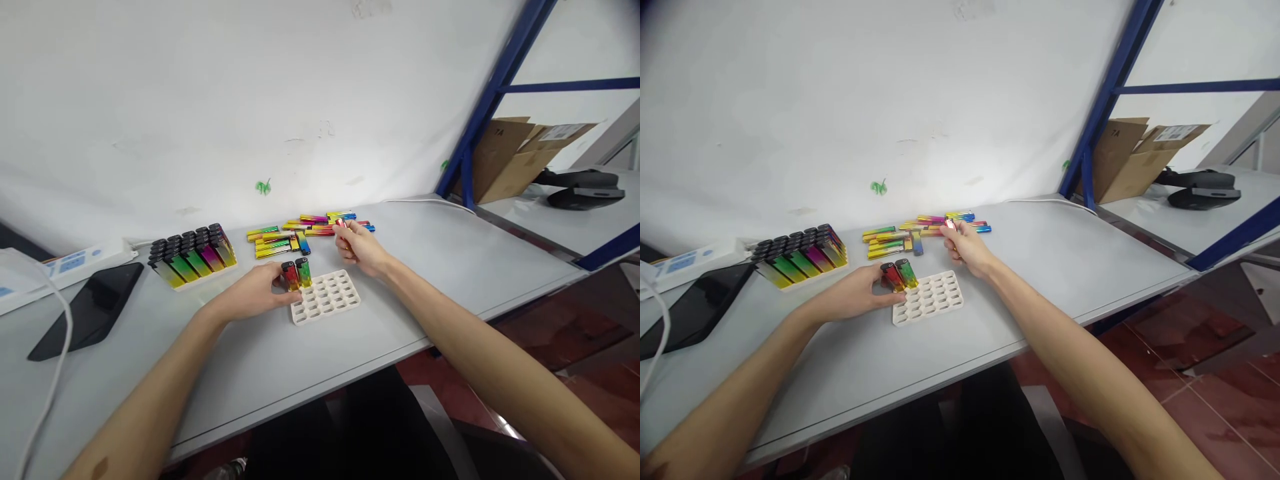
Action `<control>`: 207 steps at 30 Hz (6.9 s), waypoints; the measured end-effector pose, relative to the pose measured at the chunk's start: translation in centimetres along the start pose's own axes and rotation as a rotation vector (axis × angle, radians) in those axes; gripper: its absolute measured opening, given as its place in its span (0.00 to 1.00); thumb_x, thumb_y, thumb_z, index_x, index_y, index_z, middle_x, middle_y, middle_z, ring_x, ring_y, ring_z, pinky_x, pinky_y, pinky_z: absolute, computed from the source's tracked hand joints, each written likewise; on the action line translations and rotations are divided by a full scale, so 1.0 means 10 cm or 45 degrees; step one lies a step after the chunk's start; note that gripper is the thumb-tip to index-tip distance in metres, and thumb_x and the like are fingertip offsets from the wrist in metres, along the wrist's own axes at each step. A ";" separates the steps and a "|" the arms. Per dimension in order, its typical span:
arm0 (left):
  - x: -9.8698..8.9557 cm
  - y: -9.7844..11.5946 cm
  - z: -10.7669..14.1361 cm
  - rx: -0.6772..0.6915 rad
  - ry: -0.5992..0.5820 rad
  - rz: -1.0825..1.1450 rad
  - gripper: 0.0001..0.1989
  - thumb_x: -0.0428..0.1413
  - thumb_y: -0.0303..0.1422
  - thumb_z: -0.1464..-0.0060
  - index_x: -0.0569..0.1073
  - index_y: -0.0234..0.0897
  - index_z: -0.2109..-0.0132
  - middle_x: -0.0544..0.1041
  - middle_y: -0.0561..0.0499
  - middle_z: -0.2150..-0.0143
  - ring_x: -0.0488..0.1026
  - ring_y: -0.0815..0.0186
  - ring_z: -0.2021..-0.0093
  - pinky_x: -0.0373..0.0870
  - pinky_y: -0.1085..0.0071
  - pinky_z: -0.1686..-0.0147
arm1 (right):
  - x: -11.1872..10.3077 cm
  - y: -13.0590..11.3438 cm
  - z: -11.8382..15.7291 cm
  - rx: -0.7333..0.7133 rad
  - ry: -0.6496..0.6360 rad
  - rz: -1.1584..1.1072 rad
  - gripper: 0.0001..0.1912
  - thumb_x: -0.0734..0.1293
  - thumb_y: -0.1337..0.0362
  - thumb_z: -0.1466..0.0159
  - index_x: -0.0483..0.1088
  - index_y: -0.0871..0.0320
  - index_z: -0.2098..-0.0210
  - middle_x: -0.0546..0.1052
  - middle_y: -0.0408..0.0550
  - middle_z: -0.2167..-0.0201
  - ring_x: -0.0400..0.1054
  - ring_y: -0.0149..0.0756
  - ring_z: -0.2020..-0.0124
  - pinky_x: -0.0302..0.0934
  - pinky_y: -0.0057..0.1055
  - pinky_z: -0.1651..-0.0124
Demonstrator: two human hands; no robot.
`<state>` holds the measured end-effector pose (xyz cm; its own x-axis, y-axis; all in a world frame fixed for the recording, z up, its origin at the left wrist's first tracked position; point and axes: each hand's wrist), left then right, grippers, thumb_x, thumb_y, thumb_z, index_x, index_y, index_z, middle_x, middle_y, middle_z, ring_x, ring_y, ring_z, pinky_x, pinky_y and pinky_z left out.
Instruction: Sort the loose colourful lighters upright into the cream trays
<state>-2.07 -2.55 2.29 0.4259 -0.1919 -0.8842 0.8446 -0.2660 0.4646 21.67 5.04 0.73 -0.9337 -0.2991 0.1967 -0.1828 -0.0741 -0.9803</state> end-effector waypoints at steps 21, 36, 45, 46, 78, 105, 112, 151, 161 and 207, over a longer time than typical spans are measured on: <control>0.01 -0.03 0.00 -0.045 0.025 -0.044 0.23 0.58 0.56 0.50 0.71 0.39 0.66 0.78 0.49 0.65 0.73 0.60 0.67 0.65 0.67 0.71 | 0.00 0.00 -0.04 0.075 0.089 -0.044 0.25 0.54 0.49 0.32 0.54 0.55 0.81 0.48 0.35 0.88 0.36 0.24 0.87 0.33 0.25 0.84; 0.01 -0.05 -0.01 -0.066 0.003 -0.100 0.24 0.58 0.58 0.50 0.71 0.40 0.65 0.78 0.49 0.64 0.73 0.59 0.67 0.65 0.66 0.70 | 0.03 0.01 -0.01 0.051 0.009 -0.012 0.26 0.52 0.47 0.31 0.59 0.56 0.79 0.51 0.36 0.87 0.40 0.25 0.87 0.36 0.25 0.83; 0.06 0.01 -0.02 0.055 0.008 0.158 0.21 0.56 0.52 0.44 0.73 0.39 0.55 0.80 0.50 0.56 0.76 0.58 0.57 0.70 0.65 0.58 | 0.08 -0.05 0.11 -0.221 -0.362 0.232 0.12 0.67 0.55 0.34 0.71 0.58 0.68 0.76 0.46 0.67 0.69 0.32 0.66 0.65 0.33 0.57; 0.07 0.02 -0.03 0.056 0.032 0.158 0.21 0.56 0.52 0.44 0.73 0.39 0.55 0.80 0.50 0.57 0.76 0.58 0.58 0.70 0.65 0.58 | 0.07 -0.05 0.12 -0.255 -0.403 0.291 0.11 0.69 0.56 0.36 0.72 0.58 0.68 0.77 0.46 0.67 0.69 0.32 0.65 0.65 0.33 0.55; 0.12 0.01 -0.07 -0.081 0.138 -0.066 0.21 0.56 0.54 0.45 0.72 0.38 0.67 0.79 0.48 0.65 0.74 0.58 0.66 0.65 0.65 0.68 | -0.26 0.05 -0.12 -0.347 0.388 1.438 0.18 0.56 0.57 0.28 0.74 0.61 0.56 0.77 0.58 0.53 0.68 0.48 0.49 0.59 0.40 0.46; 0.10 0.05 -0.04 -0.017 0.149 -0.075 0.19 0.55 0.52 0.45 0.73 0.40 0.67 0.79 0.49 0.66 0.74 0.58 0.67 0.67 0.65 0.68 | -0.43 0.05 -0.16 0.031 0.555 1.905 0.20 0.62 0.60 0.34 0.71 0.64 0.47 0.73 0.66 0.47 0.64 0.58 0.44 0.58 0.48 0.45; 0.11 0.04 -0.06 -0.066 0.111 -0.115 0.22 0.54 0.54 0.45 0.73 0.38 0.66 0.80 0.46 0.65 0.74 0.56 0.65 0.66 0.65 0.68 | -0.43 0.01 -0.14 -0.240 0.495 1.407 0.09 0.68 0.63 0.39 0.69 0.58 0.60 0.78 0.54 0.55 0.71 0.43 0.53 0.62 0.37 0.52; 0.11 0.03 -0.06 -0.039 0.116 -0.071 0.21 0.55 0.53 0.46 0.73 0.39 0.68 0.79 0.47 0.67 0.74 0.57 0.67 0.65 0.65 0.70 | -0.02 -0.05 0.00 0.075 0.057 0.057 0.18 0.55 0.53 0.34 0.55 0.54 0.77 0.48 0.34 0.87 0.35 0.24 0.87 0.32 0.23 0.85; 0.10 0.03 -0.05 -0.065 0.100 -0.103 0.24 0.53 0.56 0.44 0.71 0.38 0.70 0.77 0.48 0.68 0.71 0.59 0.68 0.62 0.66 0.71 | 0.00 -0.04 0.01 0.053 0.041 0.042 0.19 0.55 0.53 0.34 0.55 0.54 0.79 0.48 0.34 0.87 0.35 0.23 0.87 0.33 0.23 0.84; 0.10 0.02 -0.06 0.119 0.248 -0.085 0.18 0.55 0.49 0.43 0.70 0.39 0.68 0.76 0.52 0.70 0.71 0.62 0.69 0.63 0.68 0.70 | -0.21 -0.13 0.07 -0.259 -0.576 0.528 0.19 0.76 0.55 0.44 0.62 0.54 0.67 0.70 0.39 0.69 0.64 0.32 0.68 0.61 0.34 0.63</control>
<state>-1.23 -2.24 1.48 0.4325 0.0123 -0.9015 0.8431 -0.3600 0.3996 24.10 5.08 1.56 -0.7254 -0.6389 -0.2562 0.0693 0.3026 -0.9506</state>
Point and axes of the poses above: each hand's wrist, its own z-axis away from the middle knuckle, its own x-axis out of the palm, y = z × x
